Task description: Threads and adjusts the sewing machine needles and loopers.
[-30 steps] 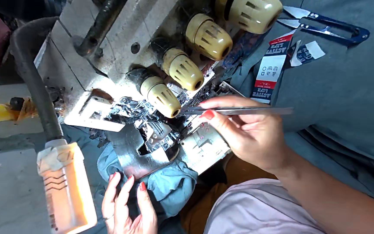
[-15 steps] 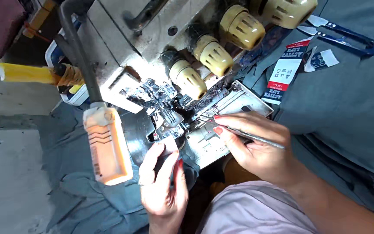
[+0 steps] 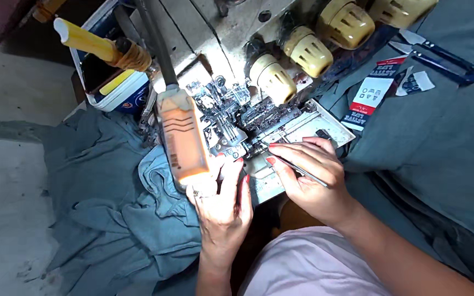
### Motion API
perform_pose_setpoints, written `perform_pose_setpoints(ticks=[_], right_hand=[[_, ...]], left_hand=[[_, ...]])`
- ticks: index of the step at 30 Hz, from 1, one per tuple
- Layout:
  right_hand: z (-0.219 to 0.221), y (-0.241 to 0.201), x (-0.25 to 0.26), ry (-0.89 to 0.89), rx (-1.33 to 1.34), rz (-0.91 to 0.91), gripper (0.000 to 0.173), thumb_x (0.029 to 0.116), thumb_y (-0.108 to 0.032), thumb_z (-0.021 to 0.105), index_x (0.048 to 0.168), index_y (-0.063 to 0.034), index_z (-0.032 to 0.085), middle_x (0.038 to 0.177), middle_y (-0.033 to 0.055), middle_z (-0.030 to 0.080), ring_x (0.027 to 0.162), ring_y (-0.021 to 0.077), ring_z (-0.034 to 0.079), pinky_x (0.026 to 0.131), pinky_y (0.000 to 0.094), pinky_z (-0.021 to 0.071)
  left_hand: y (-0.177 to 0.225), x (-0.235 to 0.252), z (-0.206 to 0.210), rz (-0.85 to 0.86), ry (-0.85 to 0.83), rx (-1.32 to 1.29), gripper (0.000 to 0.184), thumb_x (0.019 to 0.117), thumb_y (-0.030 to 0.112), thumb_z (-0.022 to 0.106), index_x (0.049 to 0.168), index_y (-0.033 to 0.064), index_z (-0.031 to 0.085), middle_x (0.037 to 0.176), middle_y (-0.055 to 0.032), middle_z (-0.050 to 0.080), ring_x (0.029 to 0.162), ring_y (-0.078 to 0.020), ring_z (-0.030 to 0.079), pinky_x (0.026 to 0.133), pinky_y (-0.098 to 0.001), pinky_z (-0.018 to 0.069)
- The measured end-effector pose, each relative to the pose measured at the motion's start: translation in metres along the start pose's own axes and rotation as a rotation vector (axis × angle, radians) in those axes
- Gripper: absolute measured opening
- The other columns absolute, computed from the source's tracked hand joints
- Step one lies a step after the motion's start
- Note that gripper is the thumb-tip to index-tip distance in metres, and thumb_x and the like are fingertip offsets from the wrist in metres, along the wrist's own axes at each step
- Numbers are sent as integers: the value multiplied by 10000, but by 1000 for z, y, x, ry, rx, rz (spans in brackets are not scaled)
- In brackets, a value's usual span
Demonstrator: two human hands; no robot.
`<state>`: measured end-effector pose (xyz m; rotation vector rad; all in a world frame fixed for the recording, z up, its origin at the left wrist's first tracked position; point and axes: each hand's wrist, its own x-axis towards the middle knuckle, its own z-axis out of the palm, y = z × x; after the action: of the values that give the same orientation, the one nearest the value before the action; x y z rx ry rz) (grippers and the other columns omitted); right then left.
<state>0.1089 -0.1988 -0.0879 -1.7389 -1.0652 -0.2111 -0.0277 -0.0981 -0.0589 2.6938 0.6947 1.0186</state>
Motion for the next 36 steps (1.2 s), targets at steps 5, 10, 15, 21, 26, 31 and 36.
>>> perform_pose_setpoints(ticks=[5,10,15,21,26,31,36], right_hand=[[-5,-4,-2,78,162,41,144,957,-73,635,956,13,751,935,81,781,935,56,714,1031,276,452],[-22,-7,-1,108,352,123,116,976,-76,640,1022,-14,727,961,-22,750,956,-18,675,937,192,538],[-46,-16,-1,-45,478,101,121,1021,-160,622,1022,-76,709,1009,-64,754,1017,-22,674,941,167,542],[-61,-12,6,-103,705,112,128,1015,-179,649,1094,-119,731,1077,-80,750,1038,10,691,906,177,579],[-41,7,17,-24,393,-62,119,974,-90,652,960,-2,731,1012,69,753,1023,64,691,916,188,553],[-26,14,27,-38,344,-93,127,928,-46,680,959,48,758,988,135,769,1007,124,724,944,217,551],[-18,19,31,-108,318,-110,138,918,-54,692,990,23,781,1014,134,774,1021,152,734,966,234,544]], left_hand=[[-1,-2,0,4,0,-15,171,911,173,699,1021,68,776,1156,-199,689,1233,-253,570,1093,-384,333],[-1,-1,-2,-9,-4,-63,197,926,194,696,1045,55,768,1167,-188,689,1234,-235,572,1102,-374,337],[3,0,-8,52,-28,-141,229,994,270,678,1168,130,728,1243,-145,613,1269,-175,527,1118,-336,344],[-1,-1,-15,72,-154,-217,205,1026,291,619,894,137,651,1227,-96,647,1318,-151,501,1135,-358,306],[-5,0,-21,82,-244,-247,333,969,482,667,918,155,625,1292,-62,603,1374,-123,439,1171,-369,263],[-3,0,-19,72,-257,-215,154,995,268,614,897,151,598,1265,-84,669,1390,-174,467,1168,-441,227],[-1,-2,-14,72,-235,-168,209,986,370,635,1005,165,668,1277,-80,658,1399,-188,450,1179,-459,201]])
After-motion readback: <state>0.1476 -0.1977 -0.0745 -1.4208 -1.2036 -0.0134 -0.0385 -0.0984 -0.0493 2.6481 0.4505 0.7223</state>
